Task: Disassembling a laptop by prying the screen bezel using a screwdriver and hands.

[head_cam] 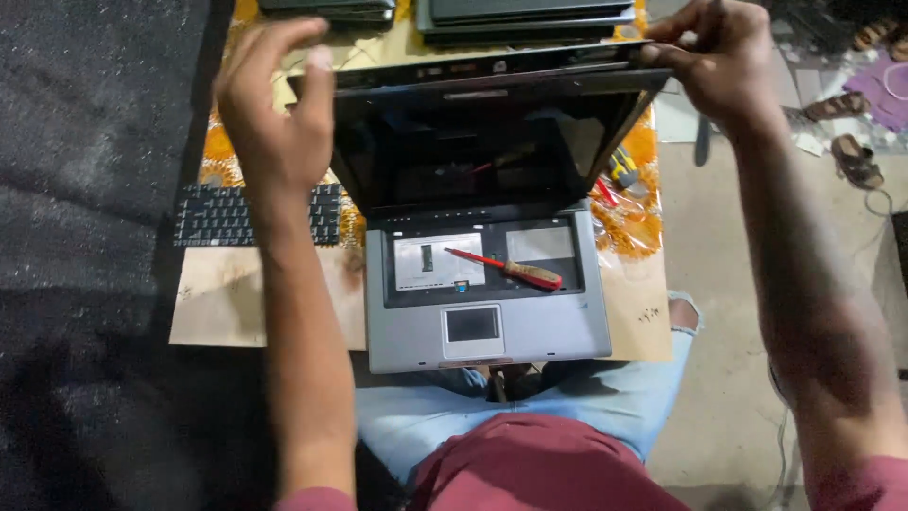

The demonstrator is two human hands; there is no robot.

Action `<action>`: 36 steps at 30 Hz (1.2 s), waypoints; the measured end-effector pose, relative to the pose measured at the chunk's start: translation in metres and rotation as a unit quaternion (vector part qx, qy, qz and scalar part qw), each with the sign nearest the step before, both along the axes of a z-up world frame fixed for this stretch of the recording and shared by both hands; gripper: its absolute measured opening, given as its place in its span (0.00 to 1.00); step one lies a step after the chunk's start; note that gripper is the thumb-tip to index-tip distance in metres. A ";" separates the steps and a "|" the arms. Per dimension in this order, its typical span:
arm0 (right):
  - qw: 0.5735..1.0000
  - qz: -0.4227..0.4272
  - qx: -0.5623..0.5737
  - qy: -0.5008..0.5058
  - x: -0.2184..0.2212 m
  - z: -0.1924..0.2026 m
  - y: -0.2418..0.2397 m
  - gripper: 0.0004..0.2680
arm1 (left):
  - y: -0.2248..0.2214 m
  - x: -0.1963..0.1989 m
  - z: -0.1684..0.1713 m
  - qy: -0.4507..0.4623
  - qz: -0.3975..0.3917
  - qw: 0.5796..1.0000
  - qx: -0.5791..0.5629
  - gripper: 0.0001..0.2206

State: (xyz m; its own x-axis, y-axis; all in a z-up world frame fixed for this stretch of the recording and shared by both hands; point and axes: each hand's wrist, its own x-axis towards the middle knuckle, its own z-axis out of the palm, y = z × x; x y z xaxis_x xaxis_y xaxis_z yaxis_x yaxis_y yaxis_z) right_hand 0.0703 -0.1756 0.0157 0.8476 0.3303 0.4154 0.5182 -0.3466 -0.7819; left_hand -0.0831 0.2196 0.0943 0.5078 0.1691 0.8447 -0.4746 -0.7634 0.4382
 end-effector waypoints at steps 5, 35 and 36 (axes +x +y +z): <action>0.999 0.027 0.031 -0.030 -0.011 0.006 0.013 0.05 | -0.038 0.056 0.038 0.534 -0.083 0.826 0.159 0.15; 0.964 -0.251 -0.070 0.056 -0.116 -0.110 0.057 0.08 | -0.024 0.100 0.012 0.635 -0.093 0.744 0.187 0.24; 0.964 -0.251 -0.070 0.057 -0.116 -0.113 0.056 0.08 | -0.023 0.103 0.010 0.636 -0.094 0.743 0.187 0.24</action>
